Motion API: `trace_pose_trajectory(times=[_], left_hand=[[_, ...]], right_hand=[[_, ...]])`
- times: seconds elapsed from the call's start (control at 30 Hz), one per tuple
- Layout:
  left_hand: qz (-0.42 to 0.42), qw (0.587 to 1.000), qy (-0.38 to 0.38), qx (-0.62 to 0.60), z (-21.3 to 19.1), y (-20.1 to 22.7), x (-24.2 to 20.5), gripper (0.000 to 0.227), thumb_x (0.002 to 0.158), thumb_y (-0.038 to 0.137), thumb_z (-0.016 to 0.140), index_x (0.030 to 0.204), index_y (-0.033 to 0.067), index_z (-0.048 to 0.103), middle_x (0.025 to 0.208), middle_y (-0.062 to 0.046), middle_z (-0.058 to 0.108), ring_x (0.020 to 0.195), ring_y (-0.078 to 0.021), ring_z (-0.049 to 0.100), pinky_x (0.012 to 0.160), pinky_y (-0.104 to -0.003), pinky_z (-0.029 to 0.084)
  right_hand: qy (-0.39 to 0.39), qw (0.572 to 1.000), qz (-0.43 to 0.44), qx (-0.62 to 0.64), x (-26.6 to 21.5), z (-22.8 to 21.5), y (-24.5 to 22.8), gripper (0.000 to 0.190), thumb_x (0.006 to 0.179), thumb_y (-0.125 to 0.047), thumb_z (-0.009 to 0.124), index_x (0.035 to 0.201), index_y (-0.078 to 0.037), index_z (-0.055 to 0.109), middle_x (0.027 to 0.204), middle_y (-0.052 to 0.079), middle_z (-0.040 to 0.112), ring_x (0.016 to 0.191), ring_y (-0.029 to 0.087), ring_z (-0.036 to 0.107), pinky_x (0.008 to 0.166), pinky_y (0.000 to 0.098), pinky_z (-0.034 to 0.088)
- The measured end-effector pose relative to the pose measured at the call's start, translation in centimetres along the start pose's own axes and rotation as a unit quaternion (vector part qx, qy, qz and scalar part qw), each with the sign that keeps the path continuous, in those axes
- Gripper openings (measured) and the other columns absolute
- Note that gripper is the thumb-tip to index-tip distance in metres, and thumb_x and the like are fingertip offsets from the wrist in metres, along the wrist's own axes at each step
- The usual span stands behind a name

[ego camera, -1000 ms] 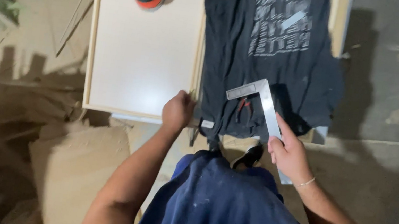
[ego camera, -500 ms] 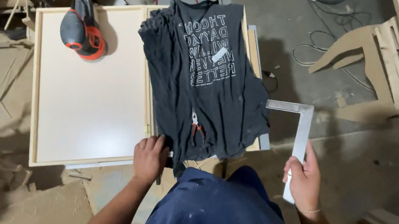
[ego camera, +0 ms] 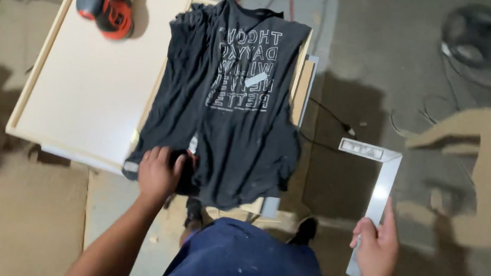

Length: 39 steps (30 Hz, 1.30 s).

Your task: Aligning and securing a t-shirt inside a wooden frame using a speed square and pliers.

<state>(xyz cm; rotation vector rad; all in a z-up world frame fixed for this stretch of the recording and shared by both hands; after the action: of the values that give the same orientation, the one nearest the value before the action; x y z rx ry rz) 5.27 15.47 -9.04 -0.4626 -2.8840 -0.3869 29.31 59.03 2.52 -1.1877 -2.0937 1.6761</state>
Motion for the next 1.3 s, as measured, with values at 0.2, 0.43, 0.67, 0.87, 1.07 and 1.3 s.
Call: trace_pose_trajectory(times=[0.2, 0.43, 0.67, 0.87, 1.07, 1.3], left_hand=[[-0.164, 0.982, -0.026, 0.086, 4.9, 6.8, 0.3, 0.037, 0.09, 0.04, 0.068, 0.105, 0.0071, 0.06, 0.102, -0.019, 0.061, 0.093, -0.0459, 0.061, 0.078, -0.057, 0.05], [-0.22, 0.969, 0.04, 0.103, 5.4, 9.5, -1.1, 0.058, 0.089, 0.044, 0.067, 0.133, 0.0052, 0.062, 0.117, -0.022, 0.062, 0.106, -0.0482, 0.057, 0.089, -0.056, 0.047], [-0.32, 0.939, -0.014, 0.123, 7.5, 10.1, -1.4, 0.084, 0.096, 0.058, 0.05, 0.159, 0.0028, 0.04, 0.157, -0.027, 0.043, 0.142, -0.0435, 0.04, 0.111, -0.055, 0.03], [-0.351, 0.928, 0.014, 0.126, 6.4, 11.5, -0.1, 0.087, 0.089, 0.061, 0.059, 0.153, 0.0039, 0.048, 0.153, -0.027, 0.049, 0.14, -0.0444, 0.043, 0.112, -0.058, 0.03], [-0.107, 0.987, 0.103, 0.056, 4.0, 18.5, 12.1, 0.043, 0.084, 0.024, 0.074, 0.12, 0.0019, 0.066, 0.119, -0.02, 0.067, 0.107, -0.0398, 0.062, 0.091, -0.052, 0.048], [-0.107, 0.992, -0.058, 0.04, 11.8, 21.3, 22.6, 0.023, 0.092, 0.019, 0.049, 0.106, 0.0133, 0.066, 0.108, -0.014, 0.063, 0.095, -0.0412, 0.059, 0.083, -0.052, 0.046]], right_hand=[[-0.116, 0.986, 0.051, -0.107, 6.0, -12.3, 5.8, 0.069, 0.099, -0.014, 0.052, 0.165, -0.021, 0.035, 0.07, 0.007, 0.059, 0.05, 0.018, 0.05, 0.058, 0.0305, 0.045], [-0.09, 0.975, 0.043, -0.2, 9.4, -22.1, 6.9, 0.069, 0.096, -0.02, 0.057, 0.163, -0.021, 0.042, 0.071, 0.004, 0.068, 0.052, 0.017, 0.058, 0.065, 0.0303, 0.048], [-0.107, 0.991, 0.033, -0.078, 14.3, -20.5, 5.2, 0.07, 0.097, -0.012, 0.052, 0.165, -0.019, 0.034, 0.069, 0.011, 0.059, 0.047, 0.019, 0.048, 0.054, 0.0322, 0.044], [-0.158, 0.977, -0.003, -0.145, 21.0, -17.2, 1.1, 0.068, 0.096, -0.015, 0.055, 0.162, -0.022, 0.039, 0.068, 0.009, 0.062, 0.046, 0.016, 0.051, 0.053, 0.0298, 0.047], [-0.184, 0.959, -0.04, -0.211, 28.6, -12.5, -4.6, 0.07, 0.094, -0.016, 0.059, 0.162, -0.022, 0.041, 0.066, 0.007, 0.063, 0.046, 0.016, 0.053, 0.06, 0.0297, 0.048], [-0.221, 0.923, -0.038, -0.314, 35.3, -6.8, -13.0, 0.068, 0.096, -0.022, 0.056, 0.162, -0.025, 0.045, 0.069, 0.006, 0.067, 0.053, 0.019, 0.057, 0.069, 0.0308, 0.046]])
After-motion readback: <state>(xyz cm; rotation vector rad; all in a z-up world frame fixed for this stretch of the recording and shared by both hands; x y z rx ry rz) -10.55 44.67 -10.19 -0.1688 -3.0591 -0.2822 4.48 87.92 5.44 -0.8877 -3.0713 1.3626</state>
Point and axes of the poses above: each hand's wrist, its own x-axis towards the middle knuckle, its own z-axis out of the palm, y = z × x, the point moved 4 cm from there along x, towards the middle knuckle
